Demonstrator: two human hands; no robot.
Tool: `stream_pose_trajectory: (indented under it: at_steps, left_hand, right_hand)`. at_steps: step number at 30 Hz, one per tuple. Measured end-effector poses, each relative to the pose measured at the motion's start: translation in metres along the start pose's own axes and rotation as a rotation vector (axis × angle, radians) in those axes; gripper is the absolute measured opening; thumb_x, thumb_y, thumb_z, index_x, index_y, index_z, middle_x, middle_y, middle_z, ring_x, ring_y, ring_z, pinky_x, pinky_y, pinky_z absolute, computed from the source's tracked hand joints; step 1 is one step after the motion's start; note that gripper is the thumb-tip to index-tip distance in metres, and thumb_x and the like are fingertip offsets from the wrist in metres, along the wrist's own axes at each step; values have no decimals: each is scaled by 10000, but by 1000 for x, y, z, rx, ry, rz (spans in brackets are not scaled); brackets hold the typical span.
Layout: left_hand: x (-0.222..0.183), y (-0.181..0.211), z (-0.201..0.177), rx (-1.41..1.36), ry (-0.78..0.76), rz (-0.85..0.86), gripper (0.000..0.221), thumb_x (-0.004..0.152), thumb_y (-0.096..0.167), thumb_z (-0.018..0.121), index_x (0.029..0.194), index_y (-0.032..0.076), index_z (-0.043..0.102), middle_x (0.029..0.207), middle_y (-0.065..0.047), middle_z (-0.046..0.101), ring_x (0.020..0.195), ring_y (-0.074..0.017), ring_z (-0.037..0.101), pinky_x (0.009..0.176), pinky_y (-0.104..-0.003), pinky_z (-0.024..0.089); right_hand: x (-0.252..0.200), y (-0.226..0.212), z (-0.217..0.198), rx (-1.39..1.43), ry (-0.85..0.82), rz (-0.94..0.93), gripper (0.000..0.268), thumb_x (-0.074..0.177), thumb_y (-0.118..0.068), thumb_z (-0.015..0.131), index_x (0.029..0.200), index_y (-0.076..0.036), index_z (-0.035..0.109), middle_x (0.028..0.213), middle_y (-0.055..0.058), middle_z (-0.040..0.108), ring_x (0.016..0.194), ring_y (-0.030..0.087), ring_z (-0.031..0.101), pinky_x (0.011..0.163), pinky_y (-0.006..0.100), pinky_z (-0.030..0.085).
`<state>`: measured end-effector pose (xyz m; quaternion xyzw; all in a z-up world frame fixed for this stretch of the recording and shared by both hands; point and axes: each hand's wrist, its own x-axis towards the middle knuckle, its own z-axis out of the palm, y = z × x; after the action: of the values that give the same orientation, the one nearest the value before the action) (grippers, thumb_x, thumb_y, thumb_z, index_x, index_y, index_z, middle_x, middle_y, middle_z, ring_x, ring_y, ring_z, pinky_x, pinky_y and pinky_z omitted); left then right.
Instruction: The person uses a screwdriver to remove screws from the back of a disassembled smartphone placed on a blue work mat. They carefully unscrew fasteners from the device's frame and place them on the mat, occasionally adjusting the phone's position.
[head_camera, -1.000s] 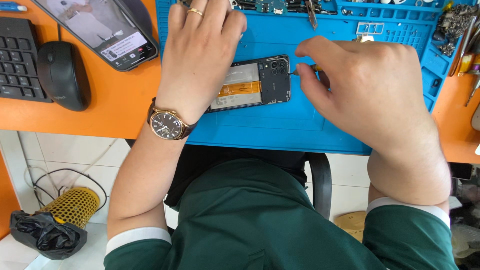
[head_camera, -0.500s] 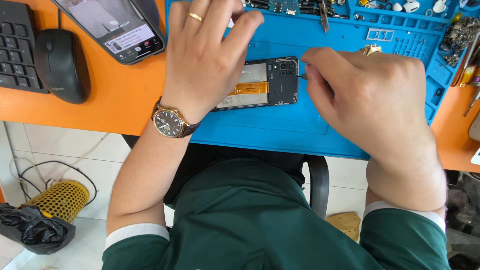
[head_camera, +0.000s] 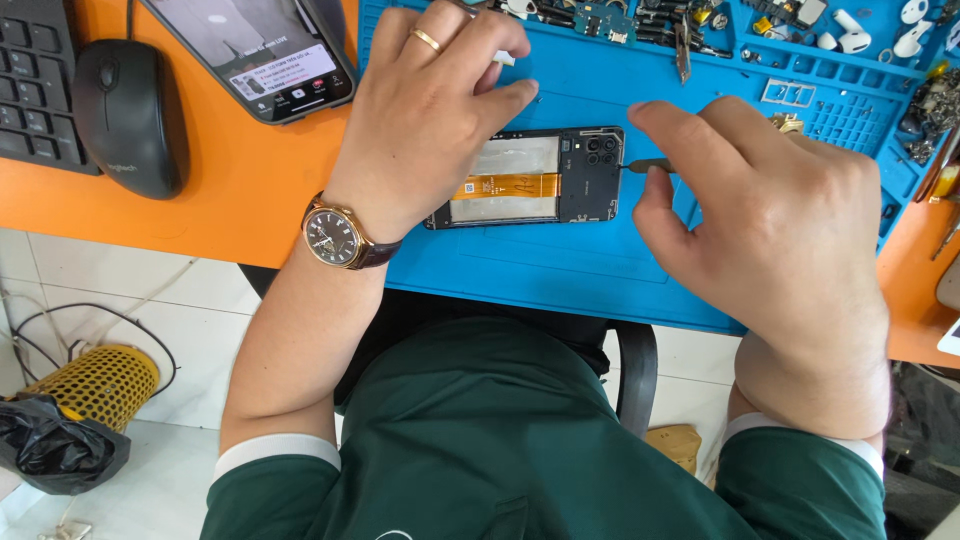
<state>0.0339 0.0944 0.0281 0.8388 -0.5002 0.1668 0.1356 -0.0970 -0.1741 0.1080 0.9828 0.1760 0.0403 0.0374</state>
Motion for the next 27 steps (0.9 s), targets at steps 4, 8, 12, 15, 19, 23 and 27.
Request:
stream_pose_trajectory:
  at_steps: [4,8,12,15,19,23,27]
  left_hand:
    - [0,-2,0,-7,6,-9,147,1067,99,946,1158,188,871,1299,-20,655,1149,-249,558,859,-432,442]
    - [-1,-1,0,-121,50,-38,195,1030,22,916,1150,148,828,1222,-41,638,1093,-282,571,831,-443,427]
    - [2,1,5,-195,33,-52,297,1020,-87,837,1223,129,818,1224,-43,628,1053,-282,545,799,-452,419]
    - [2,3,4,-148,35,-73,321,971,4,916,1217,165,787,1261,-49,624,1092,-285,563,858,-439,437]
    - [10,8,-10,-66,176,-153,420,895,-159,803,1224,95,744,1250,-111,602,1158,-326,592,899,-496,469]
    - [-4,25,17,242,252,-515,437,1142,539,765,1502,348,608,1498,-171,456,1384,-441,506,1175,-782,211]
    - [10,36,-5,368,-316,-759,940,1171,1203,604,1672,440,376,1671,-188,245,1606,-462,274,1299,-827,271]
  right_hand:
    - [-1,5,-1,-2,-12,-7,316,1237,-314,770,1532,-220,839,1102,-65,784,679,197,608,556,329,458]
    - [-3,8,-1,69,-84,-3,278,1312,-382,748,1498,-193,830,950,-61,757,732,227,682,586,378,479]
    - [-3,11,1,98,-70,20,242,1281,-291,765,1497,-209,834,1005,-68,760,824,232,723,590,393,496]
    - [1,9,1,92,-43,-18,233,1256,-261,769,1466,-194,845,1030,-57,775,767,218,700,564,372,484]
    - [2,5,-2,49,-6,-71,219,1267,-279,754,1448,-206,852,953,-54,740,653,210,615,536,358,439]
    - [-1,0,-2,68,-66,-58,215,1264,-279,708,1426,-204,826,829,-32,710,597,219,576,508,376,367]
    - [-3,2,1,87,-92,12,211,1253,-259,721,1402,-195,855,742,-14,686,613,210,625,517,363,424]
